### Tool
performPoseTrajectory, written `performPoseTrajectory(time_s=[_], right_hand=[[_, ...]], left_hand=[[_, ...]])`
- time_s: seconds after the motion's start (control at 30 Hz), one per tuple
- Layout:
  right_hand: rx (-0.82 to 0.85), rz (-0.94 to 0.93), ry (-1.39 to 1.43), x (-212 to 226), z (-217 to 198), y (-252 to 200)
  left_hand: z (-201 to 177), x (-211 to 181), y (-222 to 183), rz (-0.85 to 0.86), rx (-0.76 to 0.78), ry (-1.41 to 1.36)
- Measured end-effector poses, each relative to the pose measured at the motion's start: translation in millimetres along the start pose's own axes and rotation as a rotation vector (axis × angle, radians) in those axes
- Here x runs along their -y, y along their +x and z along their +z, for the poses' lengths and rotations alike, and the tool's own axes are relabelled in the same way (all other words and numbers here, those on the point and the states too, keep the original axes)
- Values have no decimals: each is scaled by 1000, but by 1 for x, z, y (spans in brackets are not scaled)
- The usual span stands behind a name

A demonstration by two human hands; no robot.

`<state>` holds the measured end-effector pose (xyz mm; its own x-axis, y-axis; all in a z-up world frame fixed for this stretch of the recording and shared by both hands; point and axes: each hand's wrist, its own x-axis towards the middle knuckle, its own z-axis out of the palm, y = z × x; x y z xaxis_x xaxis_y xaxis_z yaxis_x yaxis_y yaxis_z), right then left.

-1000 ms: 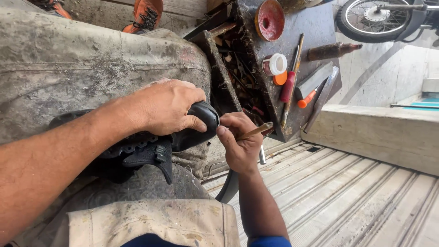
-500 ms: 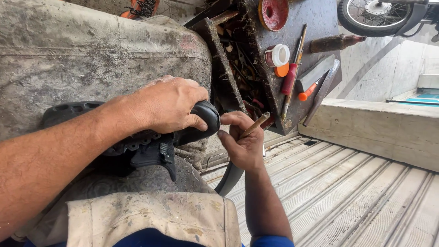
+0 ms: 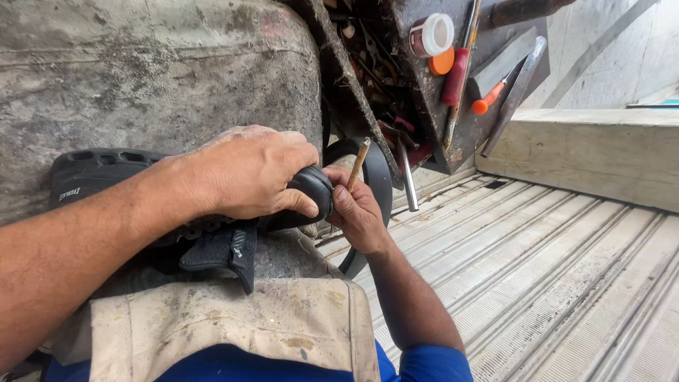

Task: Applying adhesive to the edges of a shoe for repair using a small applicator

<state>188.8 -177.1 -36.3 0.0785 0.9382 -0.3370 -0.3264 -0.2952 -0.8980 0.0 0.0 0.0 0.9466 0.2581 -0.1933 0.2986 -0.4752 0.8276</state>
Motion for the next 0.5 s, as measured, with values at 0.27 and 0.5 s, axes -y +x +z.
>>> performPoseTrajectory(time_s=[0.27, 0.5], right_hand=[[0, -141, -10, -6, 8, 0], [63, -185, -80, -10, 4, 23]], left_hand=[[20, 9, 5, 32, -144, 133], [19, 17, 6, 36, -217, 176]])
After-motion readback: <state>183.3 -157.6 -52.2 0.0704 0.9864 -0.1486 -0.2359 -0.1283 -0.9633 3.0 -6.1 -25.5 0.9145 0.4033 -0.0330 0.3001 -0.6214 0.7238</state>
